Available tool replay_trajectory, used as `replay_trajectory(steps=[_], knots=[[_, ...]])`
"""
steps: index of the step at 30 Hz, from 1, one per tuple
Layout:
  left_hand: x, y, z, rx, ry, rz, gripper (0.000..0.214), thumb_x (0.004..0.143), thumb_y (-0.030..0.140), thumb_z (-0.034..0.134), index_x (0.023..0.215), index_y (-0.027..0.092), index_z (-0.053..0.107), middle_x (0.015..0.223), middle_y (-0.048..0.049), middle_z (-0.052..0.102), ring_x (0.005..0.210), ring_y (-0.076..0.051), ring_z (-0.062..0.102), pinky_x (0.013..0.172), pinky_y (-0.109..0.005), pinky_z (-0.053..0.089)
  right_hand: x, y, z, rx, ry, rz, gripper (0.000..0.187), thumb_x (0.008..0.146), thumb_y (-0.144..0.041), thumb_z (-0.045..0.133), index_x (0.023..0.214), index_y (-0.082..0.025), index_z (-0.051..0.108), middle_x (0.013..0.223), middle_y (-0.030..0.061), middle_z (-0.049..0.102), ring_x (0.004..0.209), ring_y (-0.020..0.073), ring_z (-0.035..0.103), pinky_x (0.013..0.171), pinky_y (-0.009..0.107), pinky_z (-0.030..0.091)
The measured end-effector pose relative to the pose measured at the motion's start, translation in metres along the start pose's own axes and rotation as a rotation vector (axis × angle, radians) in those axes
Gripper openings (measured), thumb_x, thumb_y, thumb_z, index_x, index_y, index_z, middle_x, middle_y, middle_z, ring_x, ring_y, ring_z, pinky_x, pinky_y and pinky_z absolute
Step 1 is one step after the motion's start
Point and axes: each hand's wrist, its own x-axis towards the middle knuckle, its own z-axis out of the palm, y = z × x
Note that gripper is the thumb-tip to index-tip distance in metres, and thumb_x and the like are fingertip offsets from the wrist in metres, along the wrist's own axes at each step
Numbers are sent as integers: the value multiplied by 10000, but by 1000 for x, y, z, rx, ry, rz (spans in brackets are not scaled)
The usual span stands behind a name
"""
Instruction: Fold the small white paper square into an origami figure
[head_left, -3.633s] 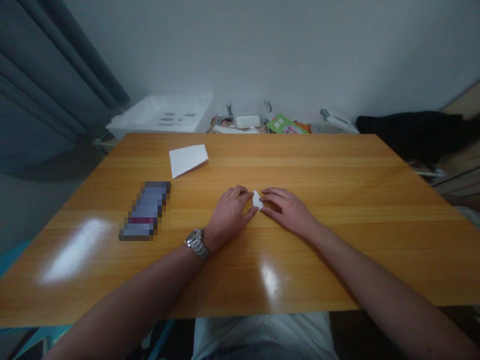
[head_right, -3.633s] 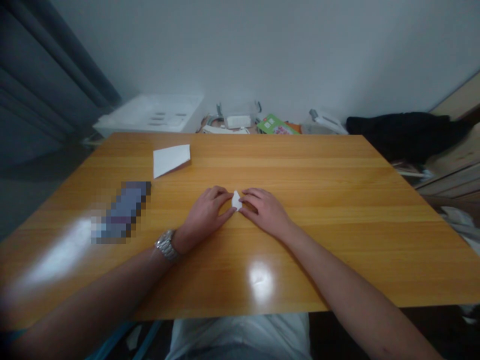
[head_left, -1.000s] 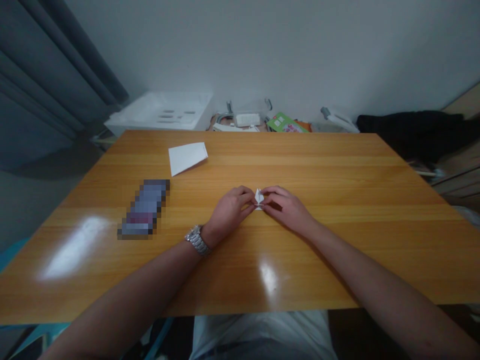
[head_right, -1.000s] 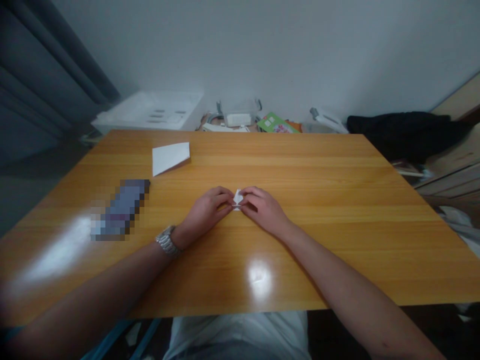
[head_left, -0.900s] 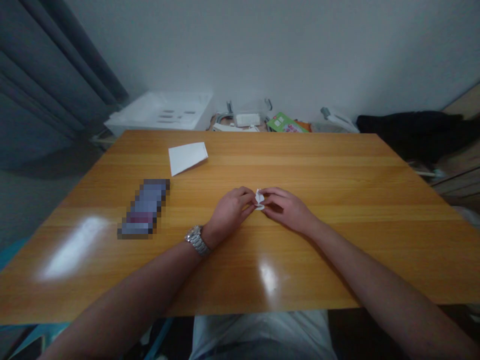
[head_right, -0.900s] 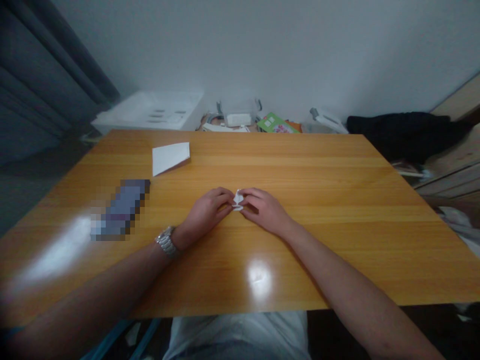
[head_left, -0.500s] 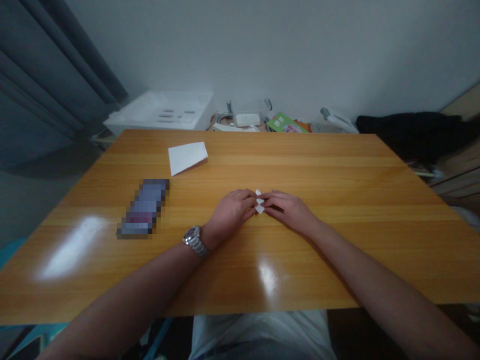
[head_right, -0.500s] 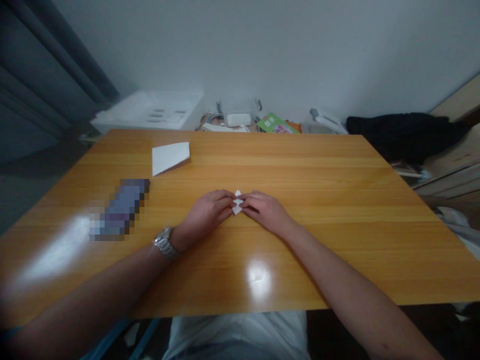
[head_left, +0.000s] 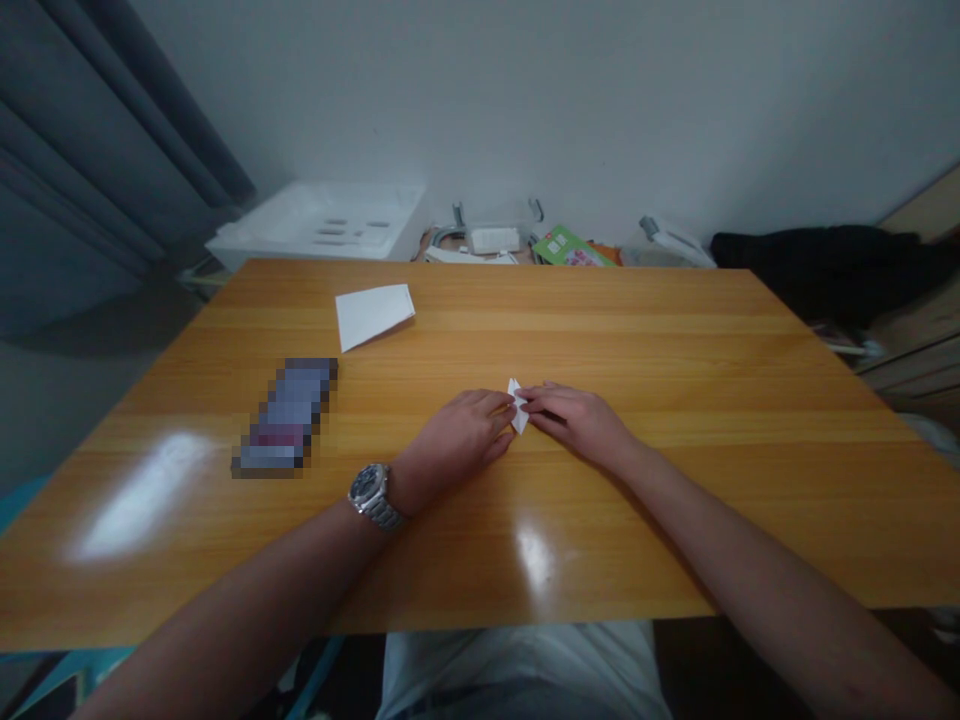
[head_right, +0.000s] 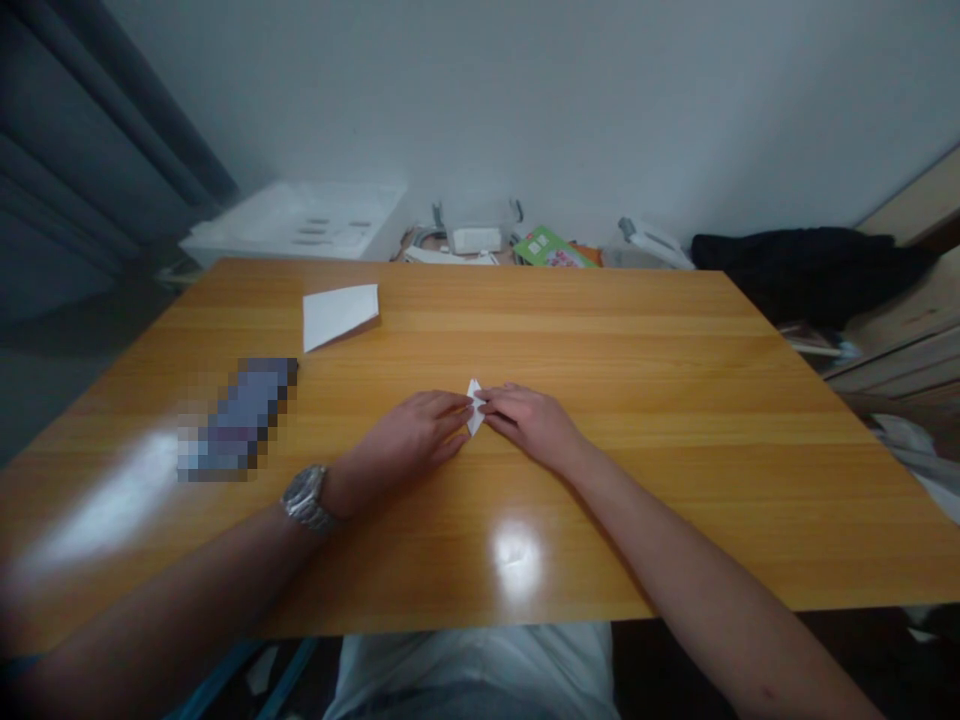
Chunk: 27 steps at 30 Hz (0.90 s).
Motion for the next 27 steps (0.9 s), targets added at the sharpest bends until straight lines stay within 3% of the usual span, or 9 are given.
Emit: replay_trajectory(steps=[6, 12, 16, 27], knots=[[-1, 4, -8, 39, 2, -32, 314, 1019, 282, 510, 1288, 171, 630, 1293, -129, 637, 1190, -272, 603, 1062, -448, 456, 1, 2, -3, -4, -24, -34, 283, 965, -181, 619, 1204, -281, 732, 1315, 62, 715, 1203, 239, 685, 1073, 484, 540], [-1, 2, -9, 41, 34, -109, 471, 983, 510, 567, 1324, 187, 607, 1323, -132, 626, 1203, -310, 589, 1044, -466, 464, 2, -5, -5, -88, -43, -22, 342, 991, -225, 584, 1311, -283, 690, 1402, 94, 651, 1282, 278, 625, 1076, 517, 531], [0, 2, -6, 55, 48, -129, 407, 1016, 443, 527, 1309, 175, 612, 1273, -131, 648, 1128, -290, 617, 989, -445, 495, 3, -8, -4, -139, -55, -24, 376, 1008, -241, 564, 1373, -276, 645, 1421, 105, 633, 1300, 284, 603, 1093, 527, 506], [2, -7, -1, 22, 46, -168, 270, 1019, 375, 542, 1161, 186, 671, 1148, -90, 669, 1026, -252, 624, 931, -401, 509, 4, -10, -7, -159, 7, -52, 248, 1017, -262, 554, 1182, -244, 737, 1200, 65, 766, 1148, 253, 698, 1049, 480, 529]])
